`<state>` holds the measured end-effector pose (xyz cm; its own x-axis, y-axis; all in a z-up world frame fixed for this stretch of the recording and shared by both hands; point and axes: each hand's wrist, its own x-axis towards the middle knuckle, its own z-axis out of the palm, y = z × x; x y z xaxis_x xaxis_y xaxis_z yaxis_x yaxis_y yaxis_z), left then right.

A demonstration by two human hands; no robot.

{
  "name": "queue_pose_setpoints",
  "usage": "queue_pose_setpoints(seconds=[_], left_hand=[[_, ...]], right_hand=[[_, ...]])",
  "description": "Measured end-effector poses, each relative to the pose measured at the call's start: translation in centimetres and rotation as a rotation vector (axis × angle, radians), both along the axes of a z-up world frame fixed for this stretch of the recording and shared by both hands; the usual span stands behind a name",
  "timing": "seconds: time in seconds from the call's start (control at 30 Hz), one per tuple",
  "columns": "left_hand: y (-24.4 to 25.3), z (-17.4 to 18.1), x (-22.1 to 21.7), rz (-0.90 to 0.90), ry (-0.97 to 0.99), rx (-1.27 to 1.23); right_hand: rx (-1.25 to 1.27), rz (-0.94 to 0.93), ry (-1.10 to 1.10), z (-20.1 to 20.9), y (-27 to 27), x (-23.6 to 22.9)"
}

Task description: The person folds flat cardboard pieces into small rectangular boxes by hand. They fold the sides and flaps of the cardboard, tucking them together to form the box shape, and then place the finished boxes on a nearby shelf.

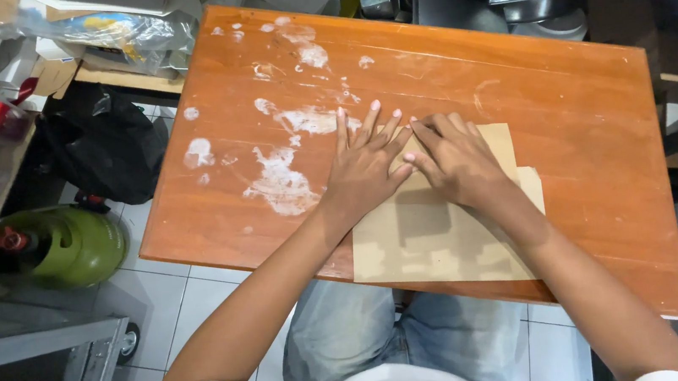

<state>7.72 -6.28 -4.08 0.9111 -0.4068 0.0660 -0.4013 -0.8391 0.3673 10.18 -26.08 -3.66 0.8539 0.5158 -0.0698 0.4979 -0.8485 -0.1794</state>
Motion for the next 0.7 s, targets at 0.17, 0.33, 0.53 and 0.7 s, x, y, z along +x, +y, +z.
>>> queue_pose_setpoints(seconds=[0.17, 0.33, 0.53, 0.7], left_hand=[[-0.4, -0.1, -0.3, 0.062, -0.046, 0.038], [-0.6, -1.8, -0.1, 0.073, -0.204, -0.002], [-0.7, -3.0, 0.2, 0.085, -0.341, -0.06], [-0.4, -3.1, 0.3, 0.095, -0.333, -0.062]], right_hand=[[0.062, 0.056, -0.407, -3.2, 0.5, -0.9], [0.104, 0.022, -0.44, -3.3, -0.2, -1.6], [0.127, -0.045, -0.411, -3.2, -2.3, -1.3], [0.198, -0.096, -0.365, -3.1, -4.5, -1.1]])
